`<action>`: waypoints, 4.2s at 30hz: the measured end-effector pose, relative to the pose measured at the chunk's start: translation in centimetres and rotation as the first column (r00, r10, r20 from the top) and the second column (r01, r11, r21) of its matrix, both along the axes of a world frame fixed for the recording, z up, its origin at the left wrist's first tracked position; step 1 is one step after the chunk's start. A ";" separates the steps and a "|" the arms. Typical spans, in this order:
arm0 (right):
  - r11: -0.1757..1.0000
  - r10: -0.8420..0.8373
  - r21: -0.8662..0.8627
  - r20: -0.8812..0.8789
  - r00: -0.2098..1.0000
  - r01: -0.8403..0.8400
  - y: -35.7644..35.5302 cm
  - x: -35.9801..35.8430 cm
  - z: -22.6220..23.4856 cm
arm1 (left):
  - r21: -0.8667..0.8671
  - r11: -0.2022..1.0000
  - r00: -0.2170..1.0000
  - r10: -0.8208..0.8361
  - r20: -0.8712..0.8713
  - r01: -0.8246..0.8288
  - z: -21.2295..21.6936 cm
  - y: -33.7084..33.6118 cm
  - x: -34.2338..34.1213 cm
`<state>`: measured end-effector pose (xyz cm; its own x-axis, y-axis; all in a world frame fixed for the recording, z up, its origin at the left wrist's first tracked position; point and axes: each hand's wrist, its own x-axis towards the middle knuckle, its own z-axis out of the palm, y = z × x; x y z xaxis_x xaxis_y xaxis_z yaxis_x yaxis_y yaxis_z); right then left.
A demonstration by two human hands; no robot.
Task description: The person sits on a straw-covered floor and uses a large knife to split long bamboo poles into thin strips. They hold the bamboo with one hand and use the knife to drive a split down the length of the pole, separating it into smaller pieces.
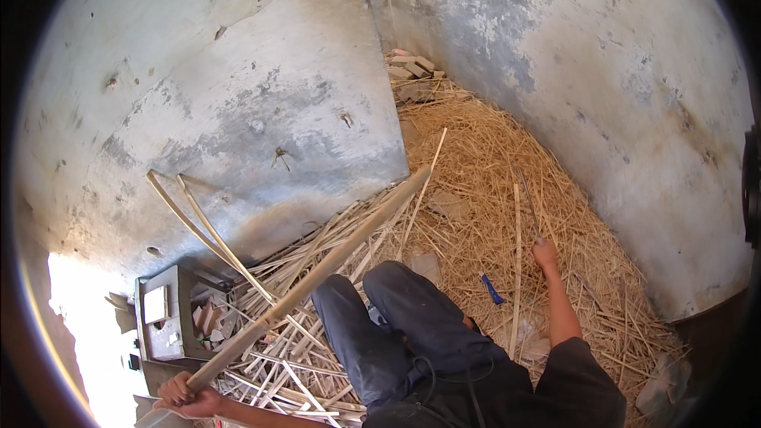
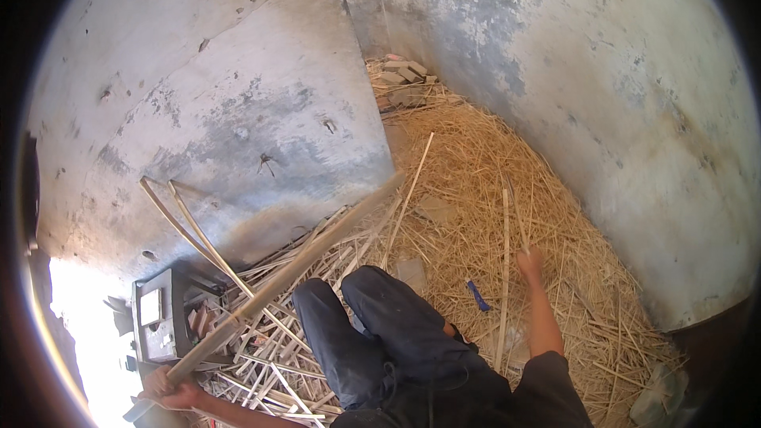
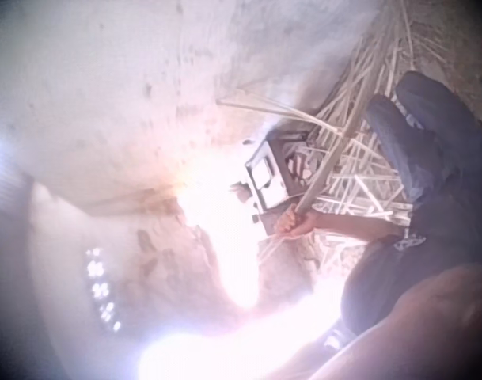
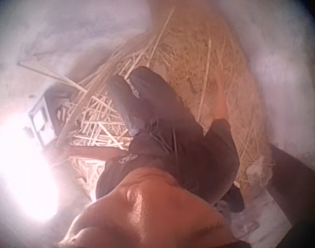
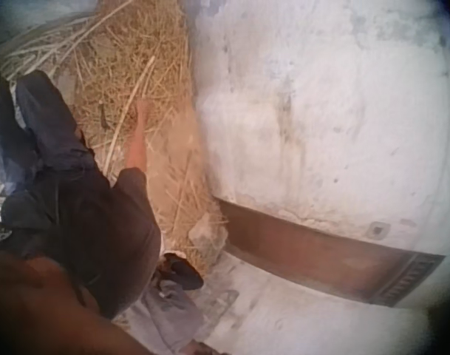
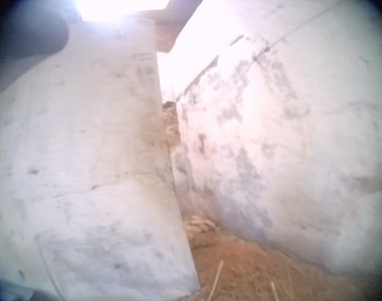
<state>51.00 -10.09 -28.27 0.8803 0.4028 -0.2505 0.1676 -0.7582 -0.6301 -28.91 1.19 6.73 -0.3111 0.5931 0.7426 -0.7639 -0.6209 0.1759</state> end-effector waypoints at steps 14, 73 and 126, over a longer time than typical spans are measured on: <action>0.870 0.181 0.434 -0.723 0.666 0.235 -2.2 -13.9 3.0 | -0.552 0.832 0.997 0.073 0.008 -0.057 0.1 10.9 24.0; 0.631 0.624 0.748 -0.646 0.439 0.204 9.3 -23.2 18.9 | -0.493 0.816 0.611 -0.562 -0.558 0.302 -3.5 17.2 48.3; 0.864 0.405 0.503 -0.697 0.592 0.001 8.3 -23.1 11.5 | -0.107 0.979 0.662 -0.195 -0.724 0.171 9.9 19.8 47.6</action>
<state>27.87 -1.75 -16.81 0.3198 0.7794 -0.5387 -0.4096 -0.3990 -0.8204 18.65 20.97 16.67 0.4377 0.6017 0.6681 -0.4837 -0.4688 0.7391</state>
